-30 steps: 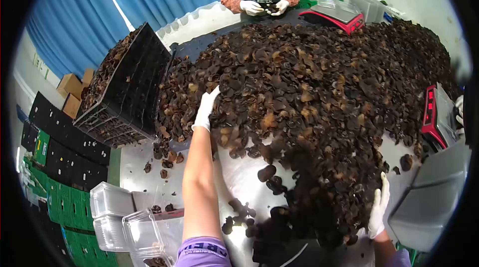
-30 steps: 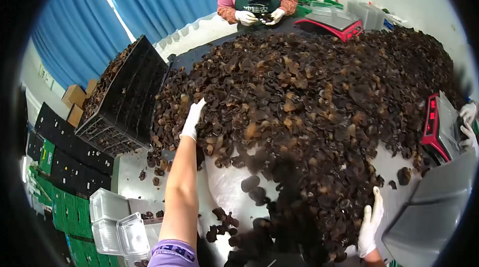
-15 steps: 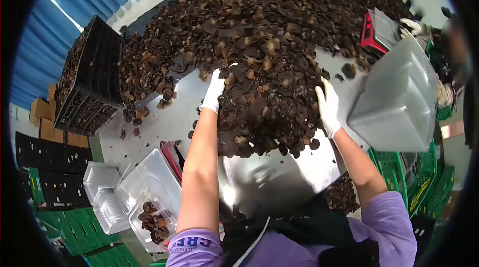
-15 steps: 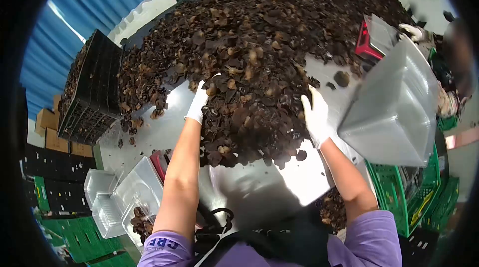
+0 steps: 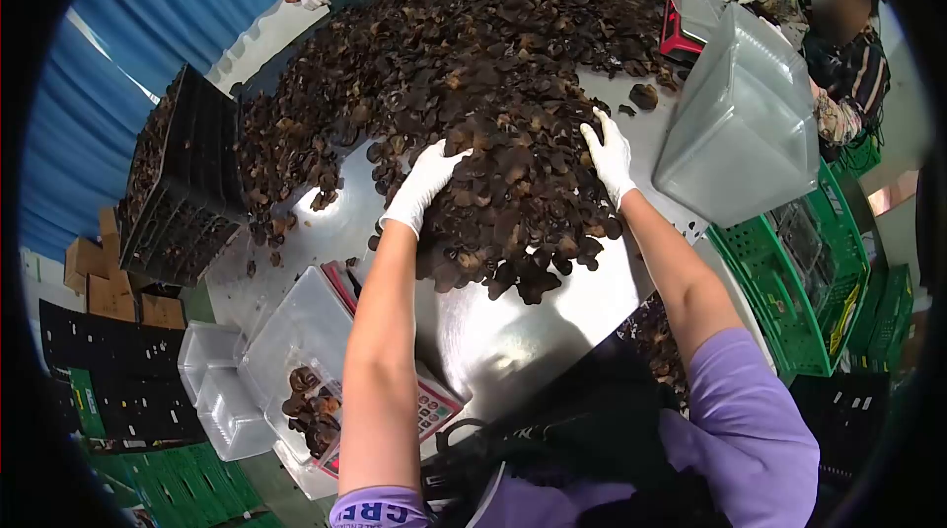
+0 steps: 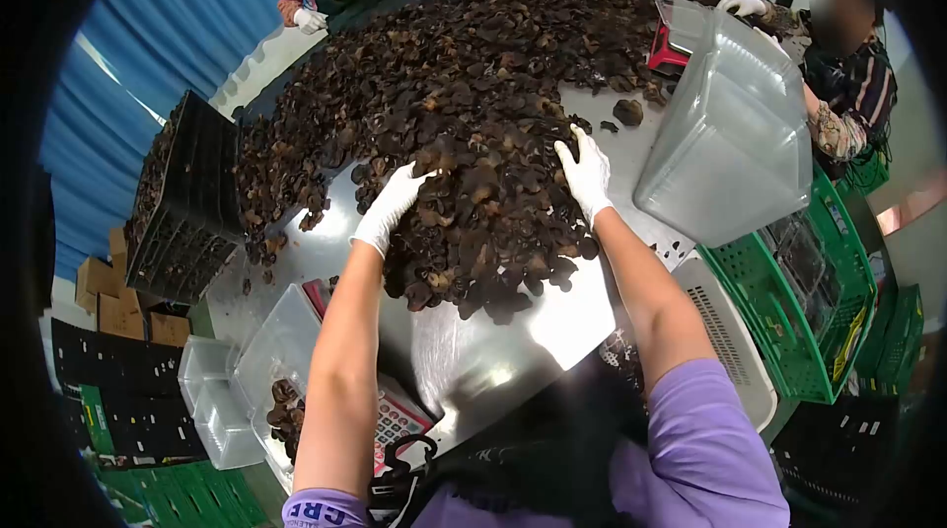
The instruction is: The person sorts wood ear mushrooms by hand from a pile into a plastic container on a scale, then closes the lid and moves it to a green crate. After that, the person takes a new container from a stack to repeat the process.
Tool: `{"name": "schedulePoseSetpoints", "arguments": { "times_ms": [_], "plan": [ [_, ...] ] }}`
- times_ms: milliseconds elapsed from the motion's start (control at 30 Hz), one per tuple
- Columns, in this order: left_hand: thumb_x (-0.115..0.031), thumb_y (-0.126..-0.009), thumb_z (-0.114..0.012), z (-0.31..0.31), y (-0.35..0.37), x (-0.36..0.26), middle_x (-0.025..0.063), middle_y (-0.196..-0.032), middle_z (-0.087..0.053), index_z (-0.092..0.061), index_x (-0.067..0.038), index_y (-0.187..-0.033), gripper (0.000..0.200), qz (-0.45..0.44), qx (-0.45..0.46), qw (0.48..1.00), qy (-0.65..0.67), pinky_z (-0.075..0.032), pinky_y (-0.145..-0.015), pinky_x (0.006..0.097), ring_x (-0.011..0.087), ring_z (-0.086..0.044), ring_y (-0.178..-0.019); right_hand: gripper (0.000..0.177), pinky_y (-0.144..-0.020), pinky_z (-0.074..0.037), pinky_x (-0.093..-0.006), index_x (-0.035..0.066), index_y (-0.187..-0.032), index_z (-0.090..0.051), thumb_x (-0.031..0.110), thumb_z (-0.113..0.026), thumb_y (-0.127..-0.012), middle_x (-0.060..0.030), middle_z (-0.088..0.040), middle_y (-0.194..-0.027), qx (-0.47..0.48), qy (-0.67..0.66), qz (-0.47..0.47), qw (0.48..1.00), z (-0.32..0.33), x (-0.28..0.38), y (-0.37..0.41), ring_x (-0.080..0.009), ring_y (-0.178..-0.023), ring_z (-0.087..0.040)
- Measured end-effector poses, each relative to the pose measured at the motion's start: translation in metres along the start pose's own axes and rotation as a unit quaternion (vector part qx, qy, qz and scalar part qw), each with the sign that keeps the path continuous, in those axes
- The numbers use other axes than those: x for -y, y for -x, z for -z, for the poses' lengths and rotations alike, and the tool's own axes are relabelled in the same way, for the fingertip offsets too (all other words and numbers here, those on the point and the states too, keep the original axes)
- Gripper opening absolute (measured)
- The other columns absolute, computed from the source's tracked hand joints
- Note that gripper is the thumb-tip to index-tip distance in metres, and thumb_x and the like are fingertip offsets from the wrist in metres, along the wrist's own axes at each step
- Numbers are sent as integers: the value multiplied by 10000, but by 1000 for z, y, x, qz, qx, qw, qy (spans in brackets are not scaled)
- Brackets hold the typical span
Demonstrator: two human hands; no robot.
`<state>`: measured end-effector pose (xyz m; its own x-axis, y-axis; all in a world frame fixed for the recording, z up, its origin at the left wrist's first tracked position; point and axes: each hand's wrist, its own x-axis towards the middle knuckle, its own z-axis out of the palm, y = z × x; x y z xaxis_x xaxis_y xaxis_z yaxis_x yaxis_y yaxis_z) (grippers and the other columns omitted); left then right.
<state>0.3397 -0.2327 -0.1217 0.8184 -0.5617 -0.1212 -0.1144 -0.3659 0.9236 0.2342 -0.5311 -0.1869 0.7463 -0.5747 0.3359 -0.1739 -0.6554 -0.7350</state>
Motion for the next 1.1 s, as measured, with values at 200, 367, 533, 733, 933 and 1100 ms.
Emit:
{"name": "schedulePoseSetpoints", "arguments": {
  "times_ms": [200,367,533,733,933,1100],
  "plan": [
    [-455,-782,-717,33,18,-47,245,-1348,-534,-434,48,-1395,842,78,-41,963,-253,-406,-1054,365,315,-527,-1259,521,-1032,-408,-386,113,-1324,-547,386,-634,-889,-137,-594,-1294,18,-45,-42,998,1,-2,1,-307,-1208,-550],
    [-412,-857,-648,42,61,-79,214,-1340,-544,-491,28,-1354,683,11,-86,916,-392,-425,-1034,380,331,-526,-1242,557,-1050,-384,-412,92,-1336,-530,430,-596,-899,-140,-562,-1324,65,-27,-3,998,4,-10,-7,-313,-1245,-504],
    [-324,-869,-628,5,177,-137,197,-1142,-617,-544,17,-1248,516,-102,-132,845,-507,-481,-883,433,342,-598,-1041,345,-987,-431,-419,95,-1160,-634,181,-569,-833,-145,-621,-1191,-19,-6,162,987,41,84,19,-310,-1141,-551],
    [-296,-841,-657,-79,273,-94,225,-1350,-499,-464,7,-1349,623,-93,-55,878,-467,-396,-1036,451,381,-492,-1230,559,-1084,-308,-511,190,-1296,-554,404,-687,-797,-168,-440,-1420,174,86,364,911,-20,158,89,-333,-1332,-390],
    [-305,-754,-773,-157,296,-4,377,-1499,-158,-74,137,-1462,1088,16,-205,930,-305,-177,-1171,482,487,-170,-1417,419,-1121,-249,-515,139,-1226,-606,237,-626,-819,-129,-465,-1420,315,113,488,806,13,141,183,-289,-1370,-370],
    [-299,-755,-769,-185,282,25,400,-1493,-132,-26,152,-1457,1117,55,-303,916,-259,-166,-1170,492,506,-150,-1416,358,-1120,-258,-510,136,-1171,-630,209,-620,-821,-68,-507,-1385,369,3,490,790,46,111,212,-253,-1375,-372]
  ]
}}
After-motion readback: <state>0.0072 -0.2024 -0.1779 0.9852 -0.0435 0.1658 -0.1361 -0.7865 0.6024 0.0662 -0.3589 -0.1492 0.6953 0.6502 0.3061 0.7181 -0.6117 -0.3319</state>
